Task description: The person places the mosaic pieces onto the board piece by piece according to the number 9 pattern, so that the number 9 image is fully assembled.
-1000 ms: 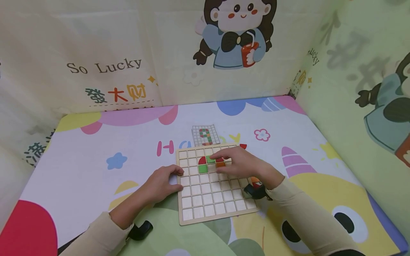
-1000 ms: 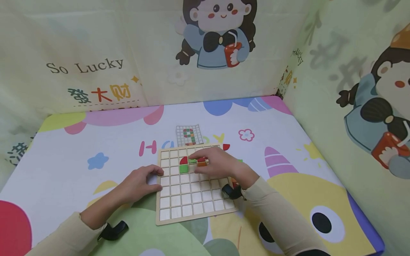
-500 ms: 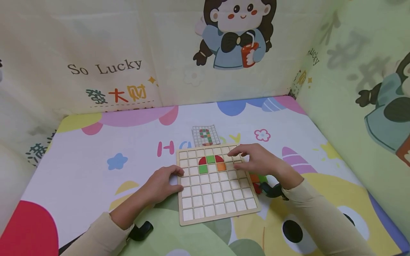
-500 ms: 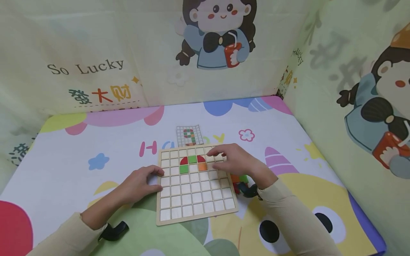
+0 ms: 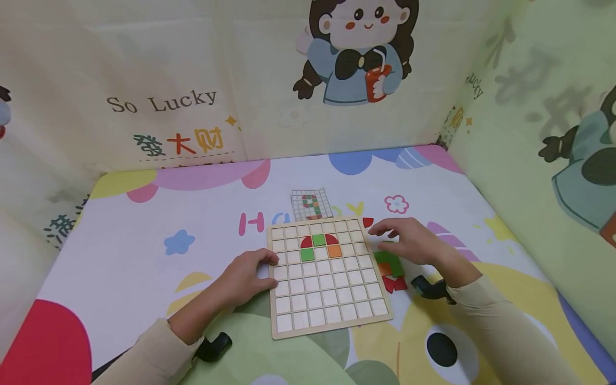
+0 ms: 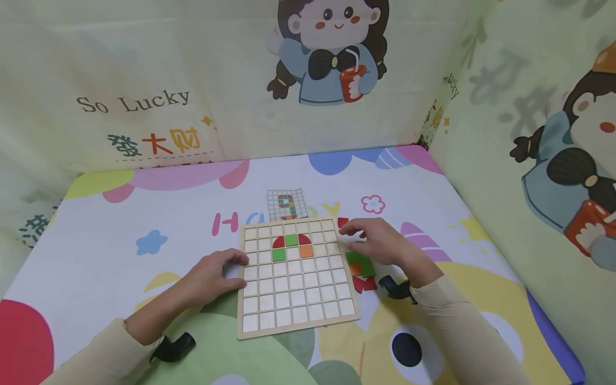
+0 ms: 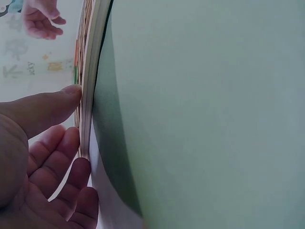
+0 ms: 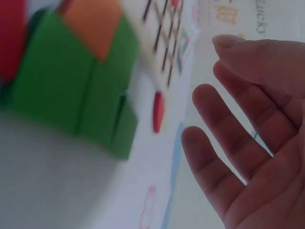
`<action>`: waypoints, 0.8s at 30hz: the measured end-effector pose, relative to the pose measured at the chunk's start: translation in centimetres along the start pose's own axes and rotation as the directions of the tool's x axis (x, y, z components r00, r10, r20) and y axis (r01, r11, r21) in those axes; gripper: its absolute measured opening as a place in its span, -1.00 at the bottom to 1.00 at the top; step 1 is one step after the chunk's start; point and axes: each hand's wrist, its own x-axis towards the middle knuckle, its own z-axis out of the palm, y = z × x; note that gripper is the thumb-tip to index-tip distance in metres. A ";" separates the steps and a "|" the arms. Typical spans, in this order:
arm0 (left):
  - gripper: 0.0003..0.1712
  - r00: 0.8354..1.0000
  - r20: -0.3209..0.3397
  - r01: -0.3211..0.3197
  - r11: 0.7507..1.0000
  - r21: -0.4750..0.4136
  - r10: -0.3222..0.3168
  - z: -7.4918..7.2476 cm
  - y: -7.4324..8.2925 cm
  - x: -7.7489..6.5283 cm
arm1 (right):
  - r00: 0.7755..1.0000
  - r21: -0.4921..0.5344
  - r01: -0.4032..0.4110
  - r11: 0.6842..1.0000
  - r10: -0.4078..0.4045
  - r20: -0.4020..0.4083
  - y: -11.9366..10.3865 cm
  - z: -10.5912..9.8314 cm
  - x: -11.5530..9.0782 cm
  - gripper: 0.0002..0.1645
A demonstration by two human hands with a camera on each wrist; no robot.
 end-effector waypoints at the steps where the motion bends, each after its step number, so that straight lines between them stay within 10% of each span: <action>1: -0.59 1.000 0.000 0.000 1.000 0.002 0.000 0.0 0.0 0.0 | 1.000 0.002 -0.008 1.000 0.008 -0.002 0.2 0.0 -0.2 -0.68; 24: -0.59 1.000 0.003 -0.009 1.000 0.014 0.009 -0.1 0.1 0.0 | 0.980 -0.044 -0.198 0.979 0.199 0.014 2.8 0.6 -0.9 -0.68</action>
